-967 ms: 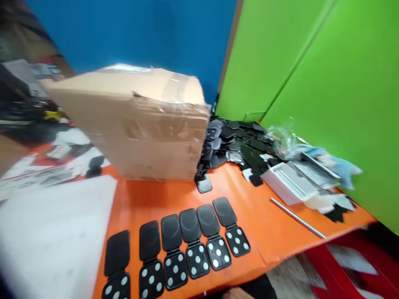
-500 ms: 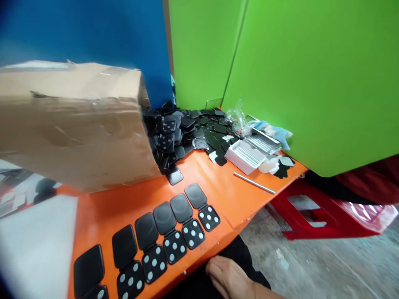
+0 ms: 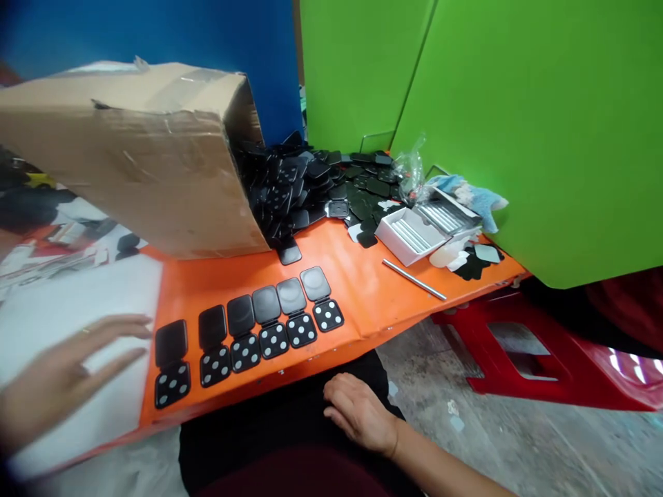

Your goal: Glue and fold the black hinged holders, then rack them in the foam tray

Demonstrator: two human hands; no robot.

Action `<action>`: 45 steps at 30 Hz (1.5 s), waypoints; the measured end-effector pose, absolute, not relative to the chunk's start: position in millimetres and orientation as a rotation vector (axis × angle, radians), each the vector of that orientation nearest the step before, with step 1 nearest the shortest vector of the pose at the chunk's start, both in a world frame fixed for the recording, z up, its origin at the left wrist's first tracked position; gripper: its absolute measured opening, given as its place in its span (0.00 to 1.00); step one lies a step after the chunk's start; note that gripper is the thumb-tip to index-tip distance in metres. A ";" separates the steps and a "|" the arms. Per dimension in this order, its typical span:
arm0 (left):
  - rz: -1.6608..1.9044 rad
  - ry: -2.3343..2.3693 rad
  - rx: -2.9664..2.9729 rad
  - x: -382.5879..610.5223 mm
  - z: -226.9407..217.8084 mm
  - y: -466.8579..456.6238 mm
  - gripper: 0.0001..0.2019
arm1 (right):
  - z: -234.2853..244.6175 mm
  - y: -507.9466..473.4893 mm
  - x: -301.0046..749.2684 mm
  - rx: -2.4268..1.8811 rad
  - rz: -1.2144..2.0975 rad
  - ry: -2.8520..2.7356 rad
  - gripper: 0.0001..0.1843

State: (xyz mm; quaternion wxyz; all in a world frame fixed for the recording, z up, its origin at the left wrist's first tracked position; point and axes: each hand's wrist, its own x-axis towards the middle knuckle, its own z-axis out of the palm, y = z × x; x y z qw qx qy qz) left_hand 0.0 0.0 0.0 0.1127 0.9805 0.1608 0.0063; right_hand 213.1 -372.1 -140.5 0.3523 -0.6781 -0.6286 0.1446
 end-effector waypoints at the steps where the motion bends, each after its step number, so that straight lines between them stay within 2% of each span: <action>1: 0.019 0.492 2.839 -6.4 -8.4 -14.8 0.15 | -133.0 -373.3 219.4 -1.746 0.275 -1.637 0.10; 6: 0.072 0.585 2.630 -1.3 -60.3 -97.4 0.20 | -120.2 -358.2 259.5 -1.928 -0.124 -1.409 0.22; 10: 0.213 0.442 2.494 50.1 -78.9 -150.8 0.24 | -128.6 -333.7 277.1 -2.076 -0.096 -1.430 0.27; 15: 0.293 0.285 2.340 114.1 -87.9 -180.2 0.29 | -137.5 -319.1 281.2 -2.152 -0.079 -1.667 0.26; 20: 0.364 0.356 2.249 130.2 -110.2 -182.1 0.29 | -142.7 -324.5 288.2 -2.128 -0.084 -1.812 0.26; 25: 0.365 0.386 2.409 130.0 -125.7 -185.6 0.32 | -142.3 -331.1 292.8 -2.078 -0.051 -1.818 0.27; 33: 0.108 0.454 2.811 128.4 -107.1 -189.5 0.33 | -143.2 -332.7 295.9 -1.974 -0.095 -1.796 0.28; 36: 0.128 0.527 2.778 106.1 -93.8 -164.3 0.31 | -140.8 -332.2 291.7 -1.932 -0.086 -1.739 0.31; 39: 0.224 0.817 2.760 61.3 -87.3 -125.8 0.26 | -133.3 -324.3 274.9 -1.886 -0.079 -1.712 0.34; 42: 0.323 1.143 2.701 12.1 -95.5 -91.6 0.27 | -124.5 -303.4 245.2 -1.820 -0.057 -1.826 0.37; 45: 0.304 1.159 2.708 -16.4 -112.5 -75.3 0.26 | -120.3 -271.4 215.7 -1.770 0.002 -2.012 0.37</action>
